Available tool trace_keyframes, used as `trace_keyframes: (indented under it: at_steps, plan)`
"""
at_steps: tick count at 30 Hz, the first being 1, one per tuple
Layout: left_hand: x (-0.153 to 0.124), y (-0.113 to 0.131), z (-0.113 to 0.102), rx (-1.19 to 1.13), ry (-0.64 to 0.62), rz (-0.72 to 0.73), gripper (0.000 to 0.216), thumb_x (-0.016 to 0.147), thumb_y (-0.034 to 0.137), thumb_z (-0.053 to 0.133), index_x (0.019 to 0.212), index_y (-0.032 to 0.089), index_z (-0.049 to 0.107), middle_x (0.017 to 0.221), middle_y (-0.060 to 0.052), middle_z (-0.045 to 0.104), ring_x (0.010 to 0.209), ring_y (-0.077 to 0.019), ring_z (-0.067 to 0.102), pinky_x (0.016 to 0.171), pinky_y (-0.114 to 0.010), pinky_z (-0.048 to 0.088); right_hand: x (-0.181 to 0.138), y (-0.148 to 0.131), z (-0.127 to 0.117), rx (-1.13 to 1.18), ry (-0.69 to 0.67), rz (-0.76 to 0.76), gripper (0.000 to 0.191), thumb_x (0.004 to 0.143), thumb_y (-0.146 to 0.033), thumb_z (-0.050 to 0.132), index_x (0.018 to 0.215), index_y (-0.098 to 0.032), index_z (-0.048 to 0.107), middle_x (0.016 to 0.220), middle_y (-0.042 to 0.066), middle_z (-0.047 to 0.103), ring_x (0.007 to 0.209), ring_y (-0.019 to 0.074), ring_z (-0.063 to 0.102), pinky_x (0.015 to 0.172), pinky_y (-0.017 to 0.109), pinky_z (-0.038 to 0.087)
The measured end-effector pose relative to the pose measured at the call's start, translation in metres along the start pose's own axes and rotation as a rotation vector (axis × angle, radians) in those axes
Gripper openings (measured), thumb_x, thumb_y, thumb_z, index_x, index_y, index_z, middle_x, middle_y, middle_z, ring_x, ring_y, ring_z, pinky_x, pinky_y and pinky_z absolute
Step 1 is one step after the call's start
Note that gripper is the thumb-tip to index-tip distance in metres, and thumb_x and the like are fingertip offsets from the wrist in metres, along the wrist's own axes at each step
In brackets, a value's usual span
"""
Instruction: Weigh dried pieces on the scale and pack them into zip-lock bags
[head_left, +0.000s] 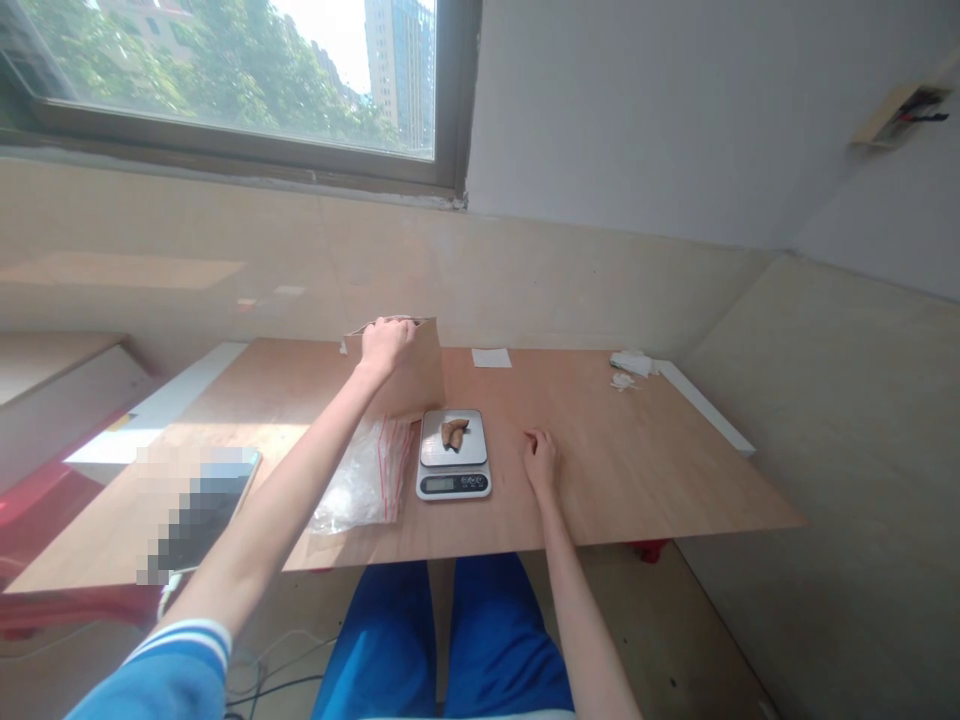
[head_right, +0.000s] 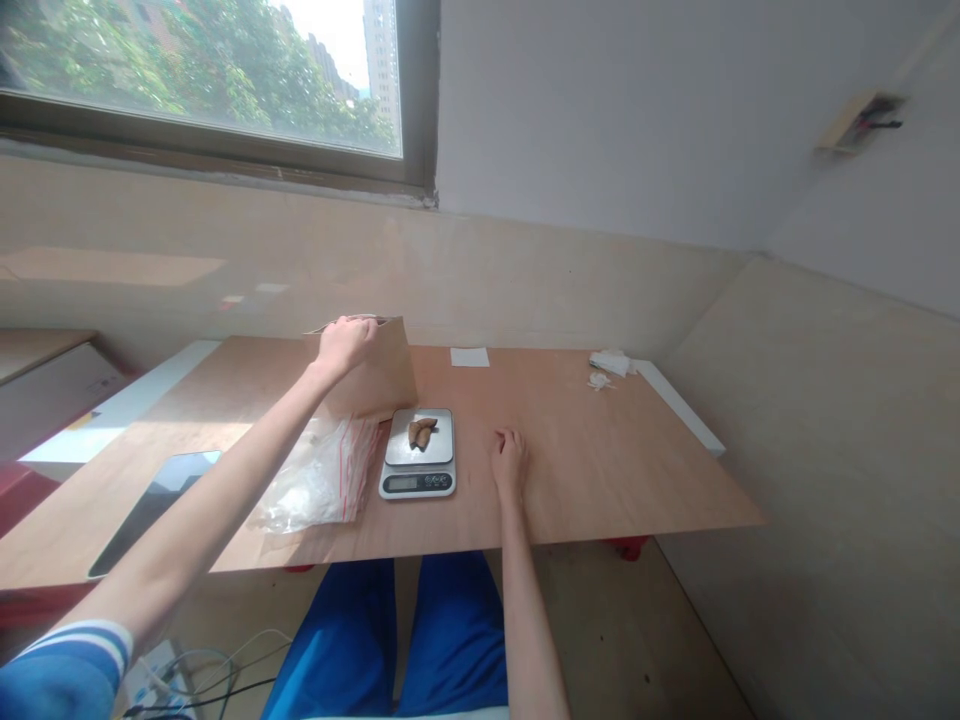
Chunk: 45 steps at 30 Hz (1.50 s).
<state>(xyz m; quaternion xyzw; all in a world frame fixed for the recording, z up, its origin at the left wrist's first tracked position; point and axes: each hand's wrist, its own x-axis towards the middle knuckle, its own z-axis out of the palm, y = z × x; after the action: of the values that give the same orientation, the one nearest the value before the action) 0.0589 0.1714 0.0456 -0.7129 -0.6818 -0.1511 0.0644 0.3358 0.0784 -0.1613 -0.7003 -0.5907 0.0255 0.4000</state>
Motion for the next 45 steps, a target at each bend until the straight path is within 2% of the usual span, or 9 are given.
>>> trace_keyframes:
  at_steps: [7,14,22,26,30,33,38,41,45]
  plan:
    - [0.011,-0.007,-0.004,-0.042,-0.123,0.012,0.039,0.085,0.027,0.027,0.082,0.021,0.065,0.099,-0.009,0.067,0.096,-0.0272,0.055,0.075,-0.035,0.041,-0.001,0.000,0.000,-0.003,-0.002,0.000,0.034,0.077,-0.012,0.033,0.092,-0.013,0.063,0.096,0.012,0.062,0.090,0.0220,0.055,0.082,0.034,0.039]
    - [0.009,-0.010,0.003,-0.132,-0.064,-0.008,0.043,0.088,0.039,0.024,0.092,0.016,0.061,0.103,-0.015,0.064,0.104,-0.0319,0.050,0.084,-0.042,0.037,0.000,0.001,0.001,-0.002,-0.006,-0.002,0.035,0.077,-0.012,0.032,0.092,-0.012,0.063,0.095,0.013,0.062,0.090,0.0222,0.054,0.081,0.034,0.039]
    - [0.012,-0.013,-0.003,-0.292,0.068,-0.018,0.035,0.089,0.036,0.029,0.103,0.013,0.053,0.100,-0.012,0.063,0.096,-0.0240,0.054,0.082,-0.035,0.041,0.000,0.000,0.000,-0.002,0.000,0.005,0.034,0.078,-0.014,0.032,0.092,-0.014,0.063,0.095,0.011,0.062,0.089,0.0210,0.054,0.081,0.033,0.038]
    - [0.008,-0.008,-0.010,-0.373,0.252,0.078,0.024,0.086,0.032,0.040,0.093,0.014,0.055,0.094,-0.012,0.060,0.096,-0.0250,0.053,0.085,-0.039,0.041,0.000,-0.001,0.000,-0.008,-0.001,0.010,0.033,0.078,-0.014,0.033,0.091,-0.014,0.063,0.093,0.012,0.062,0.087,0.0210,0.054,0.079,0.033,0.038]
    - [-0.017,-0.003,-0.018,-0.510,0.396,0.279,0.015,0.084,0.029,0.045,0.089,0.018,0.055,0.115,-0.011,0.051,0.107,-0.0220,0.049,0.089,-0.036,0.041,-0.001,0.000,0.000,-0.008,0.005,0.007,0.033,0.077,-0.013,0.033,0.090,-0.014,0.063,0.094,0.011,0.062,0.088,0.0207,0.054,0.080,0.033,0.039]
    - [-0.050,-0.007,-0.009,-0.607,0.181,0.453,0.017,0.086,0.030,0.041,0.088,0.021,0.055,0.119,-0.005,0.051,0.102,-0.0158,0.054,0.089,-0.030,0.042,-0.001,0.001,0.001,-0.002,0.007,-0.001,0.032,0.078,-0.012,0.033,0.091,-0.014,0.063,0.095,0.011,0.062,0.089,0.0204,0.054,0.080,0.033,0.039]
    - [-0.113,-0.012,0.043,-0.599,-0.234,0.447,0.023,0.084,0.032,0.037,0.083,0.023,0.058,0.112,-0.004,0.057,0.090,-0.0157,0.060,0.079,-0.028,0.046,-0.001,0.002,0.002,0.006,0.011,-0.003,0.032,0.079,-0.013,0.033,0.090,-0.015,0.063,0.094,0.011,0.061,0.089,0.0205,0.054,0.080,0.033,0.039]
    - [-0.141,-0.009,0.073,-0.720,-0.324,0.357,0.021,0.081,0.032,0.041,0.079,0.024,0.060,0.113,-0.004,0.057,0.093,-0.0186,0.060,0.079,-0.030,0.047,-0.001,0.001,0.001,0.006,0.007,-0.002,0.032,0.078,-0.013,0.034,0.090,-0.014,0.063,0.094,0.011,0.061,0.088,0.0208,0.055,0.080,0.033,0.040]
    - [-0.153,-0.003,0.091,-0.824,-0.348,0.297,0.022,0.080,0.031,0.039,0.077,0.025,0.061,0.113,-0.004,0.057,0.090,-0.0185,0.061,0.078,-0.031,0.048,-0.001,0.000,0.000,0.004,0.002,-0.004,0.032,0.077,-0.012,0.034,0.091,-0.013,0.063,0.095,0.012,0.062,0.089,0.0210,0.055,0.080,0.033,0.040]
